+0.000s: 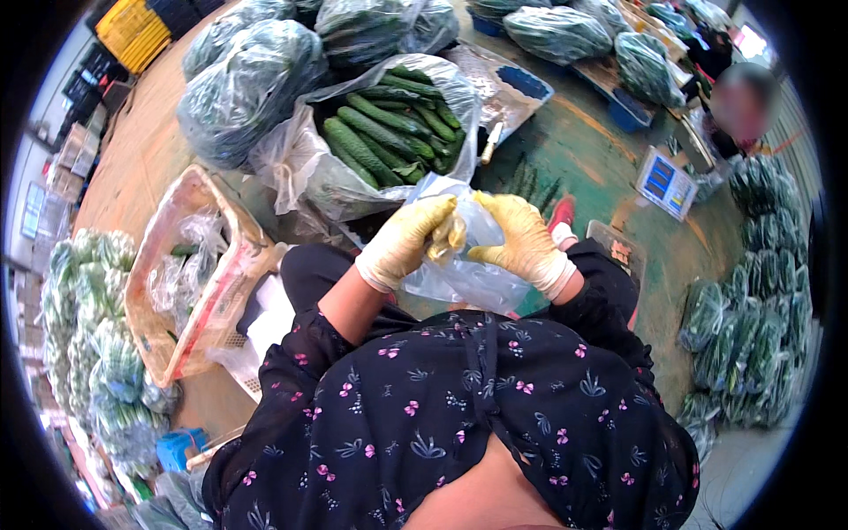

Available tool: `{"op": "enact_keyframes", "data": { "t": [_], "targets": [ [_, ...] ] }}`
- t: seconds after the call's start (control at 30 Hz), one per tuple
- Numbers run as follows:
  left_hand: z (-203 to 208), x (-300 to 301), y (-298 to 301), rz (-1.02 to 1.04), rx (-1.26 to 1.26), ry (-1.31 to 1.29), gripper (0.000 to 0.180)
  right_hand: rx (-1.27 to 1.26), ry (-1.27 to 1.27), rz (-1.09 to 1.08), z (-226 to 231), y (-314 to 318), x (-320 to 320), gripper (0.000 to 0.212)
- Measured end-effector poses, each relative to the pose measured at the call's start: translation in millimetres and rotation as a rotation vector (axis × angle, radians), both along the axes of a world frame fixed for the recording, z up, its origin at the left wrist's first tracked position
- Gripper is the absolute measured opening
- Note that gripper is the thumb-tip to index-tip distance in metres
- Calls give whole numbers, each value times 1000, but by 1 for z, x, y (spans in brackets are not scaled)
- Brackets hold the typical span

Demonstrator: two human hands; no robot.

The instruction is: The person sorts cucumbers from large piles and places them into plastic bags by hand, then weighs the bags on a scale and ties them closed.

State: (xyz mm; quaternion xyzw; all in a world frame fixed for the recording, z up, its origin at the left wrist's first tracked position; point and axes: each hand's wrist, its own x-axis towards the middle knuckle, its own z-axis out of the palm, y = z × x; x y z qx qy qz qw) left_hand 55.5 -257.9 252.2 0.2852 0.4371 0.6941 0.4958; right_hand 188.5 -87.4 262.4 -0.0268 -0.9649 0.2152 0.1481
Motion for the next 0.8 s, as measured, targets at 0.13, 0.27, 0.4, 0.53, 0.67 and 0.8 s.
{"op": "enact_keyframes", "data": {
  "t": [0.13,0.27,0.4,0.53,0.67,0.8],
  "targets": [
    [15,3,-24,3,-198,119,28,-85,-86,-80,-33,7,0,64],
    [8,-11,-48,112,-241,205,19,-92,-17,-34,-29,7,-1,65],
    [13,-49,-95,474,-267,235,28,-125,90,37,-22,7,-2,71],
    [17,-102,-170,1051,28,270,19,-142,112,-6,-17,10,-2,69],
    [51,-99,-237,1437,19,523,15,-300,65,-65,-25,9,2,56],
    [33,-84,-297,1558,-147,728,15,-297,-48,-49,-43,5,-4,53]
  ]
}}
